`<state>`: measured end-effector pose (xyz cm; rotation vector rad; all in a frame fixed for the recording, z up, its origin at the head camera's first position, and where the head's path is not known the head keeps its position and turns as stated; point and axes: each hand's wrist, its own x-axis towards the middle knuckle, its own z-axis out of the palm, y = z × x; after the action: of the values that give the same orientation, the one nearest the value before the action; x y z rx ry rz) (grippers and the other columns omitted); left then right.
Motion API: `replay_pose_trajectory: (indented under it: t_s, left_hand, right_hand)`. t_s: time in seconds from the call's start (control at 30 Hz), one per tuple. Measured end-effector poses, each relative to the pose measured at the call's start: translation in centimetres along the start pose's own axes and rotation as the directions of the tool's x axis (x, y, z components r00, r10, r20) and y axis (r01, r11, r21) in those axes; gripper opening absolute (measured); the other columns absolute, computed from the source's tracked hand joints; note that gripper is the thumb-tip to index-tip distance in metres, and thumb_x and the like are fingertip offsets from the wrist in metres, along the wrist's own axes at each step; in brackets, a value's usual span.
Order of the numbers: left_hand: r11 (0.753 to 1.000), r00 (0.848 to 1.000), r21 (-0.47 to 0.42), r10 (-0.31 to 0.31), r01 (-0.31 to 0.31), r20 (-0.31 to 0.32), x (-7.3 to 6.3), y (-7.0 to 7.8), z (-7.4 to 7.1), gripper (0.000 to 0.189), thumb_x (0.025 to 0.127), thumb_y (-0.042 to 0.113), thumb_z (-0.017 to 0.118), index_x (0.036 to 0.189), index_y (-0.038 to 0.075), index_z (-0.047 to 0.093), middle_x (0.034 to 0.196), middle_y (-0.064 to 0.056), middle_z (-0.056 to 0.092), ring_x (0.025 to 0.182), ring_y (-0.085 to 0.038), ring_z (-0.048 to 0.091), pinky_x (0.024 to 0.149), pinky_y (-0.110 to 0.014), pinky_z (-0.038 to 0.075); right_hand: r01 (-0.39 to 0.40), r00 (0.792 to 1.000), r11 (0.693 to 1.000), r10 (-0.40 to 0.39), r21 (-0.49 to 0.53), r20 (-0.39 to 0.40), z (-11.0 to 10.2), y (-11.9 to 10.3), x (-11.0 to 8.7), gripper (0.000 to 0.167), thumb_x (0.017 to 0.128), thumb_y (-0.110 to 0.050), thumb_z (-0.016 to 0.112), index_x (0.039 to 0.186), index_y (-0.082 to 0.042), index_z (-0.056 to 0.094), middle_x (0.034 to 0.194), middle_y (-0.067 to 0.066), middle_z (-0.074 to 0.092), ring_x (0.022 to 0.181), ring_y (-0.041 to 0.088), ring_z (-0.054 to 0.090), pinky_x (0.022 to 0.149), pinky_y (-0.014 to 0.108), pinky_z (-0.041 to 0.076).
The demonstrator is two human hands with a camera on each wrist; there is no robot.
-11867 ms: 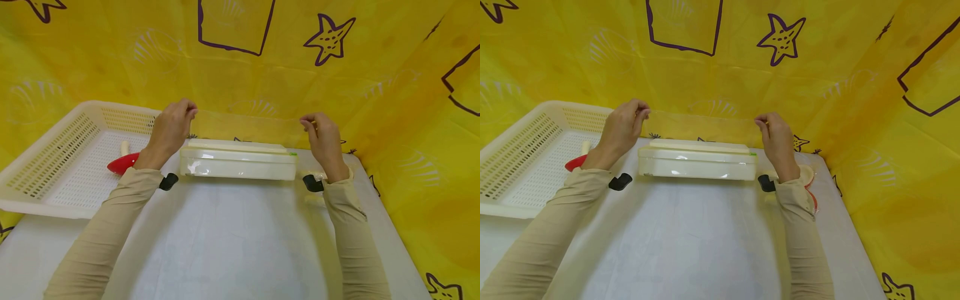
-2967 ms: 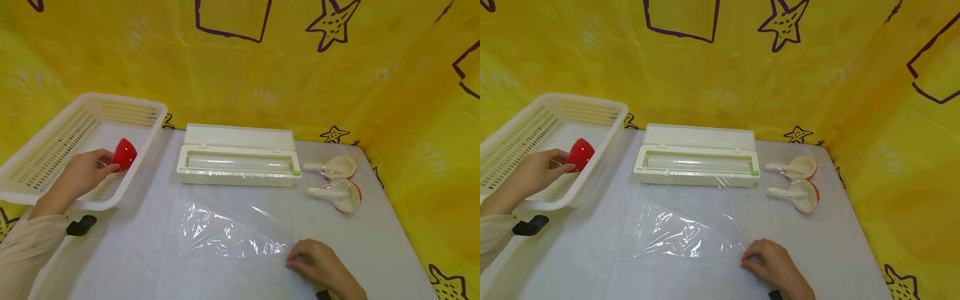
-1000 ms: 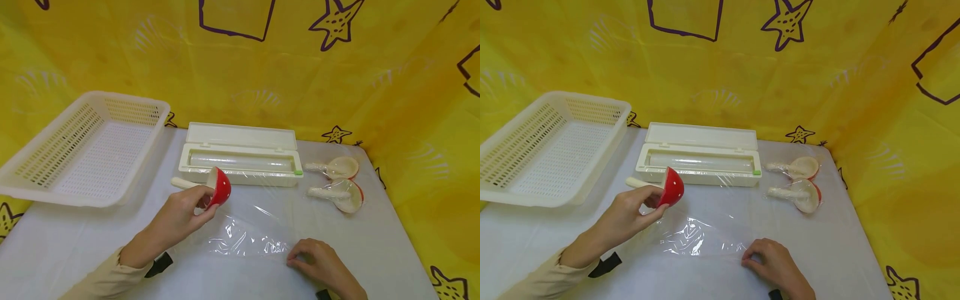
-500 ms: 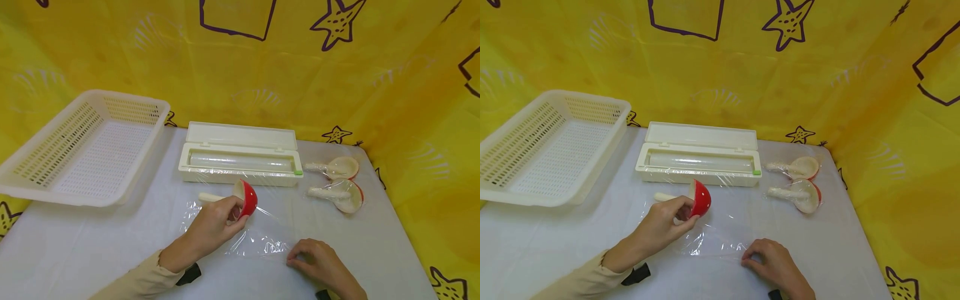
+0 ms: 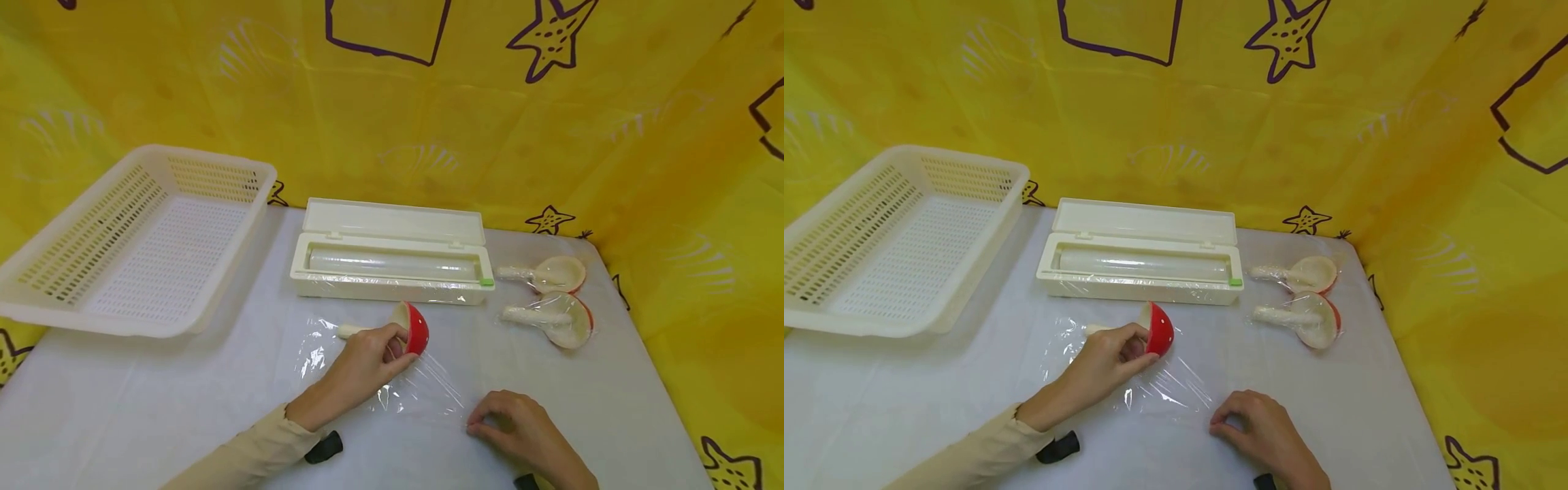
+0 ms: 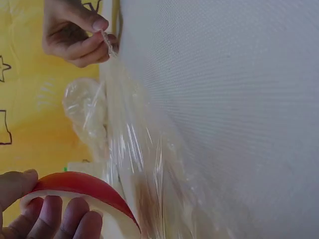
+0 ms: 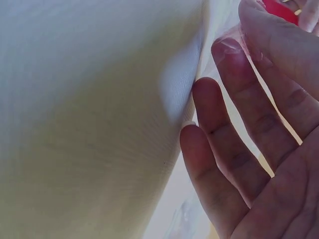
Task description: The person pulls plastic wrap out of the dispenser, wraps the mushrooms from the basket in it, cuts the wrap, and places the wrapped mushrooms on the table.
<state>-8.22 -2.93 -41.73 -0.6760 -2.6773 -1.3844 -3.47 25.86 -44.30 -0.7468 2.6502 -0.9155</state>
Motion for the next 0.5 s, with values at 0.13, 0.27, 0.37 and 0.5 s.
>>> replay_pose_trajectory:
  t_s: [0.13, 0.27, 0.37, 0.5]
  left_hand:
    - [0.996, 0.995, -0.025, -0.081, 0.082, 0.062, 0.12, -0.48, 0.29, 0.015, 0.086, 0.015, 0.077, 0.094, 0.009, 0.066, 0.072, 0.003, 0.065, 0.062, -0.003, 0.057, 0.062, -0.017, 0.050]
    - [0.991, 0.987, -0.021, -0.129, 0.131, 0.096, 0.08, -0.63, 0.40, 0.012, 0.088, 0.018, 0.075, 0.094, 0.011, 0.067, 0.071, 0.005, 0.064, 0.064, -0.003, 0.056, 0.062, -0.018, 0.049]
    - [0.991, 0.986, -0.013, -0.135, 0.137, 0.102, 0.03, -0.61, 0.39, 0.012, 0.089, 0.019, 0.073, 0.095, 0.011, 0.067, 0.071, 0.006, 0.064, 0.064, -0.003, 0.055, 0.062, -0.019, 0.048]
    - [0.992, 0.986, 0.002, -0.129, 0.130, 0.103, -0.10, -0.53, 0.37, 0.012, 0.090, 0.021, 0.073, 0.096, 0.011, 0.068, 0.072, 0.007, 0.063, 0.064, -0.002, 0.054, 0.062, -0.019, 0.048]
  right_hand:
    - [0.119, 0.989, 0.992, -0.121, -0.027, -0.085, 0.52, -0.03, 0.08, 0.013, 0.083, -0.024, 0.080, 0.086, -0.031, 0.070, 0.084, -0.020, 0.068, 0.079, -0.002, 0.061, 0.074, 0.022, 0.052]
    - [0.199, 0.969, 0.979, -0.203, -0.039, -0.139, 0.98, 0.04, 0.24, 0.017, 0.081, -0.019, 0.081, 0.087, -0.029, 0.069, 0.083, -0.020, 0.068, 0.077, -0.002, 0.062, 0.073, 0.018, 0.051]
    - [0.195, 0.971, 0.980, -0.197, -0.026, -0.134, 1.04, -0.01, 0.32, 0.017, 0.082, -0.018, 0.081, 0.088, -0.029, 0.069, 0.083, -0.020, 0.068, 0.077, -0.002, 0.061, 0.073, 0.018, 0.051]
    - [0.178, 0.977, 0.984, -0.179, -0.024, -0.117, 0.99, -0.09, 0.37, 0.015, 0.083, -0.020, 0.080, 0.088, -0.030, 0.069, 0.084, -0.020, 0.068, 0.077, -0.003, 0.061, 0.072, 0.022, 0.053]
